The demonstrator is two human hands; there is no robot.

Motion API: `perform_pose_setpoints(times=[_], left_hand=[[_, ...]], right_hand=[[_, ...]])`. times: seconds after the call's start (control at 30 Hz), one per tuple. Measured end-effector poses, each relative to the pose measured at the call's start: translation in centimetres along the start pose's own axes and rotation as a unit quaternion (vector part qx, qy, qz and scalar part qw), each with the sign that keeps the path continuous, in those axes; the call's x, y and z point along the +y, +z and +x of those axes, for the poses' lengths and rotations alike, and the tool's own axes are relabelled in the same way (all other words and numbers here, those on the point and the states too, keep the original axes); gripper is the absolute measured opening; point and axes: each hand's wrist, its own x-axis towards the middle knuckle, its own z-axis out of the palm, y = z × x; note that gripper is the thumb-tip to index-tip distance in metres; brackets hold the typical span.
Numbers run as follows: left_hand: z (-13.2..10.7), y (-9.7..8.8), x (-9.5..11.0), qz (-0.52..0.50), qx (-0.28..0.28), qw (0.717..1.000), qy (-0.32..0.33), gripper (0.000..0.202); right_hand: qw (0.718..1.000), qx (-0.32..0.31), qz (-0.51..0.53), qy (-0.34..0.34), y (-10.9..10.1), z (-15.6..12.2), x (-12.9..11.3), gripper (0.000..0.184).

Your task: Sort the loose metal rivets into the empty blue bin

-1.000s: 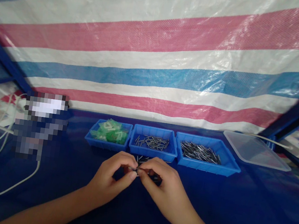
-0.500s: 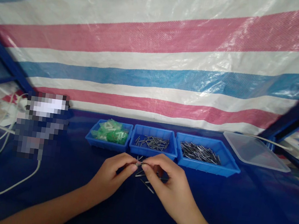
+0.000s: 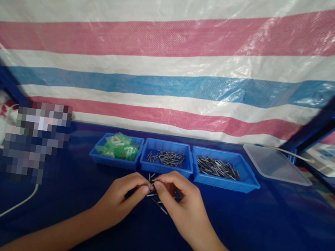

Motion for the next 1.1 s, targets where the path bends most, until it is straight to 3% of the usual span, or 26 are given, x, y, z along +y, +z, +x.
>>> perform_pose_setpoints(times=[0.4, 0.53, 0.63, 0.73, 0.87, 1.0, 1.1], left_hand=[[0.0, -0.1, 0.0, 0.013, 0.051, 0.998, -0.016, 0.011], [0.0, -0.1, 0.0, 0.025, 0.075, 0.997, -0.018, 0.011], [0.0, -0.3, -0.1, 0.054, 0.061, 0.997, -0.009, 0.011], [0.1, -0.7, -0.4, 0.143, 0.016, 0.989, 0.016, 0.023], [0.3, -1.2, -1.0, 0.273, -0.047, 0.961, 0.026, 0.03], [0.3, -1.3, -1.5, 0.316, -0.091, 0.944, 0.022, 0.027], [0.3, -1.1, -1.7, 0.313, -0.102, 0.944, 0.033, 0.023]], right_hand=[[1.0, -0.011, -0.014, -0.005, 0.0, 0.1, 0.2, 0.016], [0.997, -0.038, -0.061, -0.037, 0.1, 0.2, 0.1, 0.014], [0.99, -0.049, -0.102, -0.081, -0.1, 0.4, -0.1, 0.015], [0.981, 0.002, -0.166, -0.101, -1.5, 1.1, 0.0, 0.017], [0.937, 0.119, -0.316, -0.089, -5.6, 2.4, 1.8, 0.016], [0.855, 0.149, -0.495, -0.039, -9.4, 3.1, 4.4, 0.017], [0.819, 0.146, -0.554, -0.028, -9.9, 3.1, 5.2, 0.02]])
